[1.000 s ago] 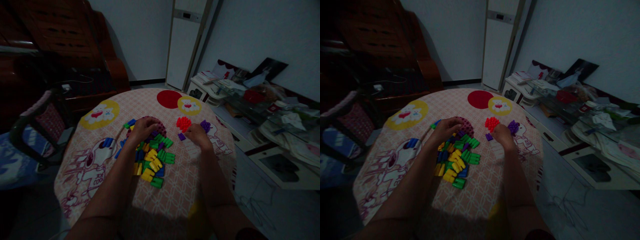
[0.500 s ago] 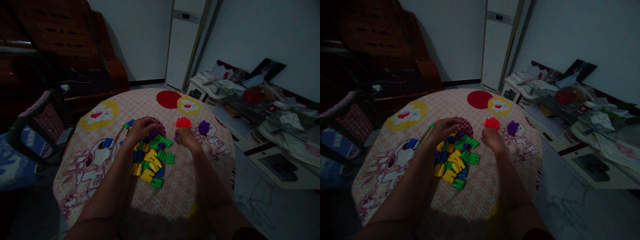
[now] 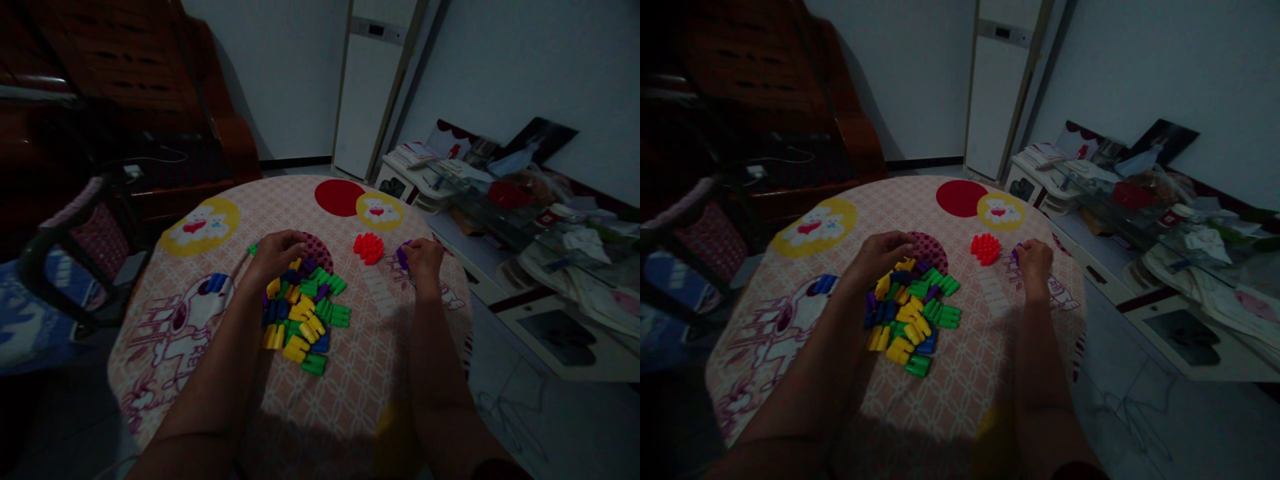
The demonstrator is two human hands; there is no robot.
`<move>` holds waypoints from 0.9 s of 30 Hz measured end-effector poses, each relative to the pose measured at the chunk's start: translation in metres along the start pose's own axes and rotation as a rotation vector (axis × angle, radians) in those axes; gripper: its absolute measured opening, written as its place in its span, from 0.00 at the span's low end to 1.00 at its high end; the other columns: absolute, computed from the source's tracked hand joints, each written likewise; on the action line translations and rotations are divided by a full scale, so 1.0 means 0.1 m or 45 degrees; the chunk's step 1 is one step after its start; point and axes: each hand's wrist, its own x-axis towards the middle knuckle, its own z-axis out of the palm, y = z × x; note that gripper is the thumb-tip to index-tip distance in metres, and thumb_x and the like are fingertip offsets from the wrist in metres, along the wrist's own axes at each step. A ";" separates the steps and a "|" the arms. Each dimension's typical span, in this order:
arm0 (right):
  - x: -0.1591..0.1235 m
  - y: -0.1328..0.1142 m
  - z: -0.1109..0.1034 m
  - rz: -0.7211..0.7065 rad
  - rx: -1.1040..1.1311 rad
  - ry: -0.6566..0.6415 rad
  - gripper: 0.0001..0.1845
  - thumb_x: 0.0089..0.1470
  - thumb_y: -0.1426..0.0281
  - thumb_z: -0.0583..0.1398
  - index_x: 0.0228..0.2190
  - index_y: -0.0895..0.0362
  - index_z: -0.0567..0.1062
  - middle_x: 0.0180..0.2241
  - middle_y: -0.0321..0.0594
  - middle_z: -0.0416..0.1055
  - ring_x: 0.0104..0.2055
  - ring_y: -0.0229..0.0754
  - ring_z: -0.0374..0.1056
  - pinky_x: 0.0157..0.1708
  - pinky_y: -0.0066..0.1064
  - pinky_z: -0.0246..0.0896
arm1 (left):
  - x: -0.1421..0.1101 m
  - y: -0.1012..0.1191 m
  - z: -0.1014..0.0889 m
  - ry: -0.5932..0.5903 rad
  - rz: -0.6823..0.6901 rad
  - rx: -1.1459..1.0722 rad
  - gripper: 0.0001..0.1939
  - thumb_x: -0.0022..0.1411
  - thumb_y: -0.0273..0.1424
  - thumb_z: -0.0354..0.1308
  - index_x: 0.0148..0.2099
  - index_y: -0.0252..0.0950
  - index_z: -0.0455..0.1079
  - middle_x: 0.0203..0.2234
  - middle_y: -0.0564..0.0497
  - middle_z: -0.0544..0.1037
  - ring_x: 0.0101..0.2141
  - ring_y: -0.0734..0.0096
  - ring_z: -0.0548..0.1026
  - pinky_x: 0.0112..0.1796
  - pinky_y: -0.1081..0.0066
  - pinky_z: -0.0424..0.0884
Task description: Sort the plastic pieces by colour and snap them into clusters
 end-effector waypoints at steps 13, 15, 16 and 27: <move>-0.14 -0.02 0.16 0.019 -0.389 -0.004 0.11 0.56 0.65 0.63 0.37 0.58 0.81 0.36 0.52 0.79 0.38 0.48 0.73 0.36 0.34 0.58 | 0.01 -0.14 -0.19 0.118 -0.028 0.134 0.19 0.54 0.40 0.59 0.43 0.34 0.78 0.29 0.48 0.81 0.30 0.65 0.77 0.31 0.70 0.72; -0.13 -0.08 0.13 0.015 -0.325 0.056 0.12 0.56 0.65 0.62 0.38 0.58 0.80 0.35 0.51 0.79 0.37 0.48 0.73 0.36 0.34 0.58 | 0.01 -0.16 -0.26 0.146 -0.037 0.217 0.18 0.54 0.39 0.59 0.42 0.34 0.79 0.29 0.48 0.81 0.30 0.65 0.77 0.32 0.70 0.71; -0.13 -0.13 0.12 -0.005 -0.271 0.076 0.12 0.56 0.64 0.62 0.38 0.58 0.80 0.35 0.50 0.79 0.37 0.48 0.73 0.36 0.34 0.58 | 0.00 -0.17 -0.29 0.154 -0.046 0.257 0.17 0.54 0.39 0.58 0.41 0.34 0.79 0.28 0.47 0.81 0.30 0.65 0.76 0.31 0.70 0.71; -0.78 -1.18 0.70 -0.800 0.136 -0.598 0.12 0.65 0.69 0.54 0.43 0.58 0.77 0.44 0.48 0.76 0.48 0.45 0.70 0.48 0.33 0.61 | -0.03 -0.09 -0.06 -0.612 0.054 0.942 0.13 0.48 0.26 0.59 0.36 0.39 0.81 0.33 0.50 0.84 0.33 0.65 0.77 0.31 0.74 0.65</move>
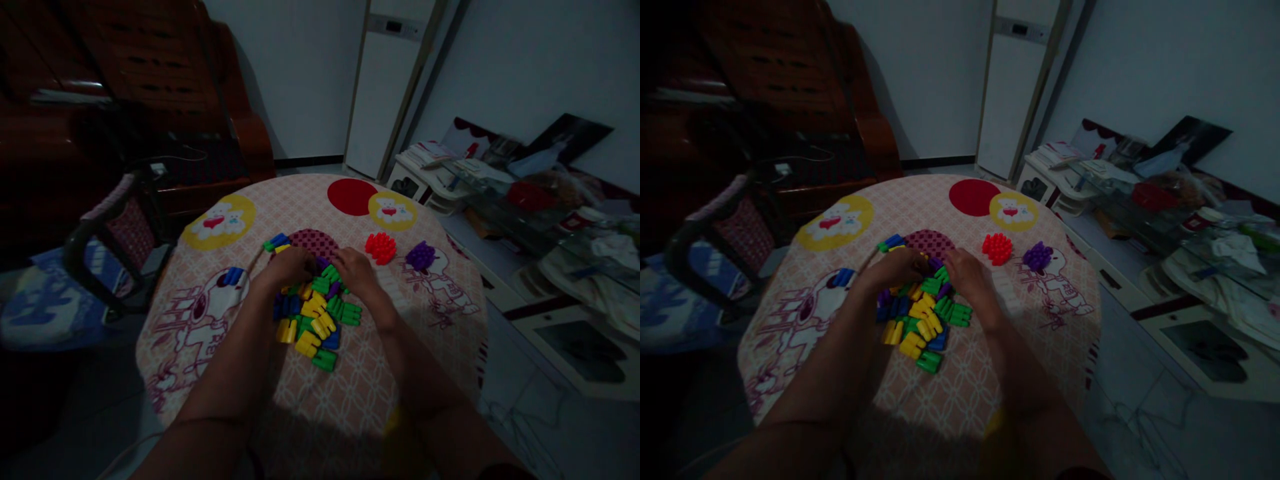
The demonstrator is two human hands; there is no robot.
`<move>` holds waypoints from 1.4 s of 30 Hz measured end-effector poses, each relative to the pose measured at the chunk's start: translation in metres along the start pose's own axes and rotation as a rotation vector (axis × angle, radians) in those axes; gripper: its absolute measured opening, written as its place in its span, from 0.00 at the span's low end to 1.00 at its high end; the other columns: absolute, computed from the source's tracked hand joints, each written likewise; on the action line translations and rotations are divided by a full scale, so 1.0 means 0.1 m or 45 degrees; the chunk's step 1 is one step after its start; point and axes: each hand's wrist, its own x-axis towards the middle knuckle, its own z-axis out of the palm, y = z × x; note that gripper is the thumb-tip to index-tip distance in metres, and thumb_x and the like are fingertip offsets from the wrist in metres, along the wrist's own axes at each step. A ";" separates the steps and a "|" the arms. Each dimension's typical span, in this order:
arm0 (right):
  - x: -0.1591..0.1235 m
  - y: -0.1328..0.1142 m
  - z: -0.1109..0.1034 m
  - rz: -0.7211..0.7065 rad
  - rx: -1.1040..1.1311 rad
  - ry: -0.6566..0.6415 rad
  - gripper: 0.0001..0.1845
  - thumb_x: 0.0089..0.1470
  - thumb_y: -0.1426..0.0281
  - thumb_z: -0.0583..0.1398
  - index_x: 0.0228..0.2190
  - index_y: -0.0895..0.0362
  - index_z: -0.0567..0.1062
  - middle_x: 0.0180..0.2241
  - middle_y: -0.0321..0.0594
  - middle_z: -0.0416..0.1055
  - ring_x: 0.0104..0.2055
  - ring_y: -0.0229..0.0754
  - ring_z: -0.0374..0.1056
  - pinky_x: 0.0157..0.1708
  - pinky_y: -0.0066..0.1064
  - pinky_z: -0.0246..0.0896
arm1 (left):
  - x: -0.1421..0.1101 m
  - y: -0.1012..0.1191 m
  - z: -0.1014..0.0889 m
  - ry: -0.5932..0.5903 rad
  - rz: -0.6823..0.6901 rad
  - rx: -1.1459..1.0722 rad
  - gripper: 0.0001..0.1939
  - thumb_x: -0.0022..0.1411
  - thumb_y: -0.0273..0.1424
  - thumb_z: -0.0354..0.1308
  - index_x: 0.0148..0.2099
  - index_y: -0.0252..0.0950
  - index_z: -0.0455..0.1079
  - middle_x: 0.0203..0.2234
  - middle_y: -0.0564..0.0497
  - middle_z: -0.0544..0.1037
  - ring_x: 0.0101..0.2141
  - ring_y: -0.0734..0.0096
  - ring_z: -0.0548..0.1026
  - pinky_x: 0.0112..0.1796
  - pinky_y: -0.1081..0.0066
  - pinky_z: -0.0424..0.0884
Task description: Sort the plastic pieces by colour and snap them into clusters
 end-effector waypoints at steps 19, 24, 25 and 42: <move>-0.06 0.48 -0.48 0.472 0.574 0.383 0.14 0.45 0.71 0.65 0.37 0.57 0.79 0.29 0.35 0.76 0.31 0.40 0.73 0.32 0.30 0.68 | -0.03 -0.01 -0.07 0.230 -0.038 -0.122 0.15 0.55 0.32 0.59 0.44 0.37 0.79 0.36 0.48 0.83 0.37 0.63 0.78 0.35 0.72 0.67; -0.46 1.12 -0.93 0.840 0.403 0.987 0.16 0.46 0.65 0.63 0.36 0.60 0.79 0.26 0.40 0.75 0.26 0.43 0.72 0.28 0.33 0.67 | -0.01 0.04 -0.07 0.272 -0.019 -0.183 0.15 0.56 0.36 0.56 0.41 0.35 0.78 0.31 0.48 0.81 0.32 0.65 0.76 0.32 0.72 0.66; -0.53 1.23 -0.99 0.893 0.306 1.068 0.15 0.45 0.66 0.63 0.34 0.61 0.79 0.26 0.42 0.76 0.27 0.44 0.72 0.30 0.34 0.68 | 0.00 0.06 -0.07 0.286 -0.024 -0.191 0.15 0.56 0.37 0.56 0.40 0.35 0.78 0.30 0.49 0.81 0.31 0.65 0.76 0.31 0.72 0.65; -0.77 1.55 -0.93 0.921 -0.368 0.518 0.05 0.42 0.71 0.63 0.25 0.58 0.79 0.31 0.50 0.80 0.36 0.51 0.75 0.39 0.36 0.66 | 0.00 0.09 -0.08 0.338 0.010 -0.235 0.11 0.54 0.36 0.56 0.35 0.36 0.75 0.27 0.51 0.78 0.28 0.68 0.73 0.30 0.72 0.63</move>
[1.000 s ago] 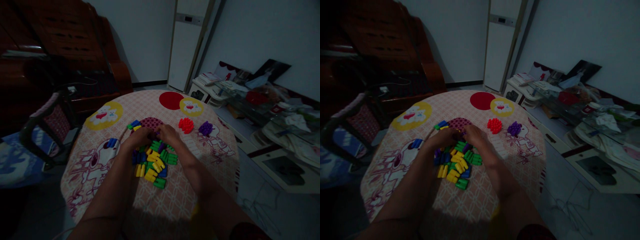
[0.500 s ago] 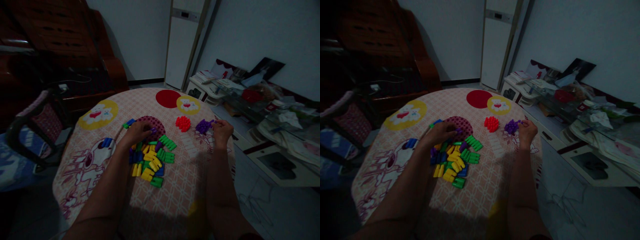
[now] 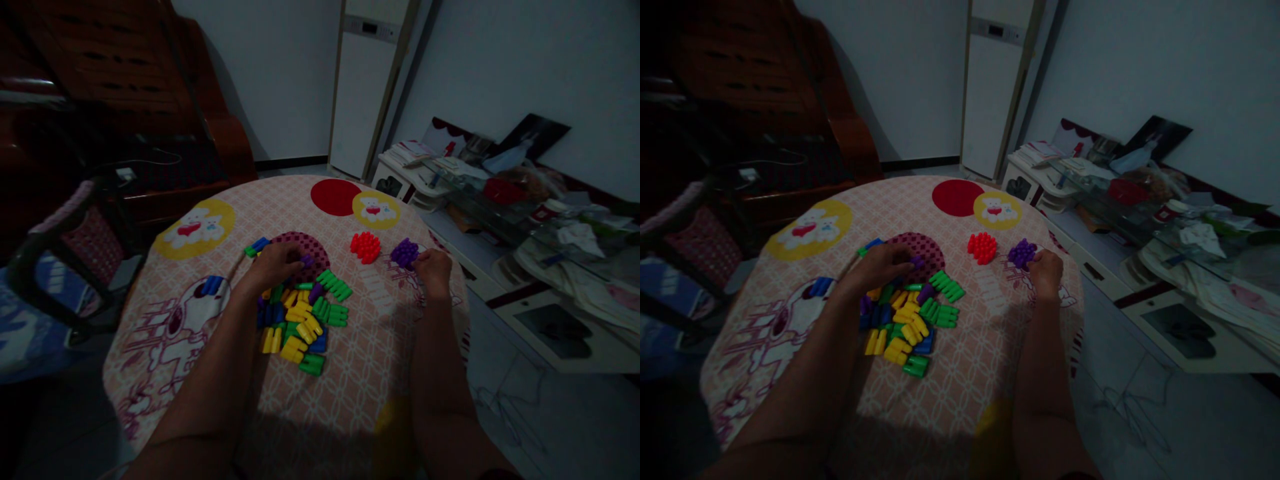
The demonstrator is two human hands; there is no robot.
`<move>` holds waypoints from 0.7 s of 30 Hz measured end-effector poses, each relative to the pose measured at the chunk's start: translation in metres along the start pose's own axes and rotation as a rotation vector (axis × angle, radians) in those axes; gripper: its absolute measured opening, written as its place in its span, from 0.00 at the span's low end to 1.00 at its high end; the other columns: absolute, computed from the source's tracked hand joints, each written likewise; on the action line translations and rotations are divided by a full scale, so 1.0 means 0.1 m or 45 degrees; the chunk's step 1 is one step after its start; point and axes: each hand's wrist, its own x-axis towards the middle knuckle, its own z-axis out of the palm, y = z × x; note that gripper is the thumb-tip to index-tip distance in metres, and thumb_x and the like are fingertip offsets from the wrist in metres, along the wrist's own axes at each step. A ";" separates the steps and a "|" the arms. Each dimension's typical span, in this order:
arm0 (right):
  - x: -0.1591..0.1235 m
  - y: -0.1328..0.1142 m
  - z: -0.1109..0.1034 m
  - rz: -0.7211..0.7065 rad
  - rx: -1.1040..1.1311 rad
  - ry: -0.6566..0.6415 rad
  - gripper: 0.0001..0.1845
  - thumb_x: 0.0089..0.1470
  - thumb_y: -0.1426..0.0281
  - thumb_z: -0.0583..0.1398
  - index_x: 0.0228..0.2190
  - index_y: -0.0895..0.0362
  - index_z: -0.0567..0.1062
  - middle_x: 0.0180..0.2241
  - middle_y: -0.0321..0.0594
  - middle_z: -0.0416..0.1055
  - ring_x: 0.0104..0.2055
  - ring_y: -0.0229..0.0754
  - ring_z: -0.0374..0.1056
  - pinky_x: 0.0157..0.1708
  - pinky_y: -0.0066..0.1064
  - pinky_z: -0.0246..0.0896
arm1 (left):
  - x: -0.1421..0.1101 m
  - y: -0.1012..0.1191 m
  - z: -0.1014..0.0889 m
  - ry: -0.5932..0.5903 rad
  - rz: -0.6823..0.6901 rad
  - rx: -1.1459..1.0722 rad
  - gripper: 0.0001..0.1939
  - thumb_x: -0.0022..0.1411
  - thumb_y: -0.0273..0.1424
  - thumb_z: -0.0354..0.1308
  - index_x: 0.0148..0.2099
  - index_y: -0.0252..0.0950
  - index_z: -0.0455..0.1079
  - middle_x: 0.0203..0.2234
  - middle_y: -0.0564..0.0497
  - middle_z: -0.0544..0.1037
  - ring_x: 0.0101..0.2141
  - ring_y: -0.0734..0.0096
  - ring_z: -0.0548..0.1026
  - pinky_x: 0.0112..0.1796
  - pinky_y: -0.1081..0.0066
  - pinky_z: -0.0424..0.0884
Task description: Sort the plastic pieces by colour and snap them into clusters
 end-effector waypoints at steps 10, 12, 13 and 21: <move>-0.10 -0.48 -0.38 -0.042 0.412 -0.076 0.09 0.48 0.71 0.60 0.27 0.60 0.80 0.27 0.48 0.78 0.31 0.46 0.74 0.34 0.33 0.66 | 0.00 0.17 0.11 -0.008 0.050 -0.443 0.12 0.54 0.37 0.58 0.37 0.35 0.73 0.28 0.51 0.78 0.29 0.68 0.74 0.29 0.72 0.67; -0.21 -0.74 -0.37 -0.120 0.716 -0.282 0.10 0.50 0.68 0.60 0.29 0.60 0.80 0.24 0.42 0.77 0.26 0.42 0.72 0.28 0.29 0.64 | 0.01 0.22 0.15 -0.007 0.060 -0.567 0.12 0.53 0.38 0.60 0.37 0.34 0.72 0.28 0.51 0.77 0.29 0.68 0.74 0.29 0.72 0.68; -0.28 -0.88 -0.35 -0.183 0.826 -0.406 0.11 0.51 0.66 0.60 0.29 0.59 0.80 0.23 0.40 0.76 0.25 0.40 0.71 0.26 0.28 0.63 | 0.01 0.24 0.17 -0.020 0.062 -0.630 0.13 0.53 0.38 0.60 0.37 0.34 0.71 0.28 0.51 0.77 0.29 0.69 0.74 0.29 0.72 0.69; -0.69 -1.53 -0.15 -0.459 1.069 -0.887 0.10 0.53 0.65 0.61 0.30 0.57 0.80 0.22 0.33 0.73 0.24 0.35 0.68 0.24 0.24 0.60 | 0.02 0.30 0.26 -0.071 0.091 -0.748 0.12 0.52 0.36 0.62 0.37 0.34 0.71 0.26 0.51 0.77 0.27 0.70 0.74 0.27 0.73 0.68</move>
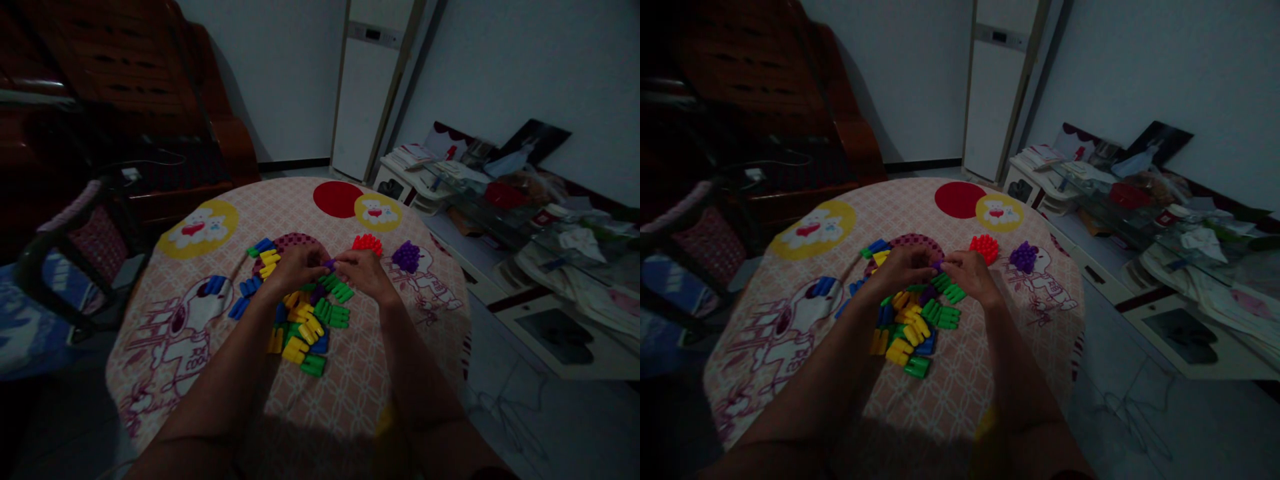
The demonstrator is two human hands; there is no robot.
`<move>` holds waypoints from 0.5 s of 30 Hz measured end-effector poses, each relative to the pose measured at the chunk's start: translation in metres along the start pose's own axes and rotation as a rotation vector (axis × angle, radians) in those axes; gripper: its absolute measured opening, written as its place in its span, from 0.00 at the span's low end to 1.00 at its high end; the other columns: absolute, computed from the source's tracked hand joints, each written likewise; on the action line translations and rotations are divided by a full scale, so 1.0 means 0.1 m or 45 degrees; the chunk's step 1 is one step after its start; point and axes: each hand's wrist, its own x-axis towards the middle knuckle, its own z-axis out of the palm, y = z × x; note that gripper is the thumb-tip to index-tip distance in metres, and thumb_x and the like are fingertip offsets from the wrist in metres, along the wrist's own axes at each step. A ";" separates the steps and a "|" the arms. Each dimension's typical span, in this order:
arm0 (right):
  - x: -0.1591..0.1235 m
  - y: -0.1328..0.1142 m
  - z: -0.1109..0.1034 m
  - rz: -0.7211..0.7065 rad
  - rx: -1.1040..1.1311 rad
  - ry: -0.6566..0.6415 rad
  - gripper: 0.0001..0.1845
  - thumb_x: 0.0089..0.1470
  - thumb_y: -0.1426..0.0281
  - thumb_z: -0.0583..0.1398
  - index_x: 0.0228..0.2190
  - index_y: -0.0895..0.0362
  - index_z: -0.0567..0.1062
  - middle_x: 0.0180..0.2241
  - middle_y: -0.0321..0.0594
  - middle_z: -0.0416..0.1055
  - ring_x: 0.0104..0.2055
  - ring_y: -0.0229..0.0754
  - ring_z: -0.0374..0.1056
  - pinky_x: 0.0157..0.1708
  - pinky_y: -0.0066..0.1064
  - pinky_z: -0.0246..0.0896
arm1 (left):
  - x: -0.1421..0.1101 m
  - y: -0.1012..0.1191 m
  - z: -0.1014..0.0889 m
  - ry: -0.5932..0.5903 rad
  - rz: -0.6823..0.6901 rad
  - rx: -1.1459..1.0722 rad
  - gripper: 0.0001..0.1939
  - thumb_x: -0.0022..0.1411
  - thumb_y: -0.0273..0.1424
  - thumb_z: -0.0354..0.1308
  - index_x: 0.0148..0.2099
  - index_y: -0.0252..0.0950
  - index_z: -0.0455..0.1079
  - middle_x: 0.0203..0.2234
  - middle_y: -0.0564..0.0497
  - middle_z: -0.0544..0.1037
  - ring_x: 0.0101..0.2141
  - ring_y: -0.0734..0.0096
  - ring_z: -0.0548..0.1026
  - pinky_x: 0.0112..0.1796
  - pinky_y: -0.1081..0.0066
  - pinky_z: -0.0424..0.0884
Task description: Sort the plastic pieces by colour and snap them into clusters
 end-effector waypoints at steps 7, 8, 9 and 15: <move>0.02 0.05 0.09 0.014 0.032 0.074 0.12 0.54 0.61 0.61 0.27 0.57 0.77 0.22 0.33 0.71 0.24 0.36 0.69 0.23 0.24 0.61 | 0.01 0.04 0.05 0.065 0.059 0.216 0.10 0.51 0.31 0.62 0.37 0.34 0.72 0.26 0.52 0.77 0.28 0.71 0.73 0.28 0.74 0.65; 0.01 0.05 0.06 0.012 0.030 0.078 0.12 0.54 0.62 0.61 0.26 0.57 0.77 0.21 0.33 0.71 0.24 0.36 0.69 0.23 0.24 0.61 | 0.01 0.04 0.06 0.069 0.062 0.216 0.10 0.51 0.31 0.62 0.37 0.34 0.72 0.26 0.52 0.77 0.28 0.71 0.74 0.28 0.74 0.66; 0.01 0.06 0.03 0.010 0.028 0.084 0.12 0.53 0.62 0.61 0.26 0.57 0.77 0.21 0.33 0.71 0.24 0.36 0.69 0.23 0.24 0.61 | 0.02 0.05 0.07 0.071 0.061 0.206 0.10 0.52 0.32 0.62 0.37 0.34 0.72 0.27 0.51 0.78 0.28 0.71 0.74 0.28 0.74 0.66; 0.05 0.17 -0.64 -0.026 -0.159 0.441 0.10 0.52 0.66 0.60 0.27 0.58 0.78 0.25 0.39 0.76 0.26 0.38 0.71 0.26 0.27 0.63 | 0.00 0.06 -0.04 0.166 0.050 0.165 0.12 0.55 0.35 0.60 0.40 0.33 0.74 0.31 0.49 0.80 0.31 0.69 0.76 0.32 0.71 0.70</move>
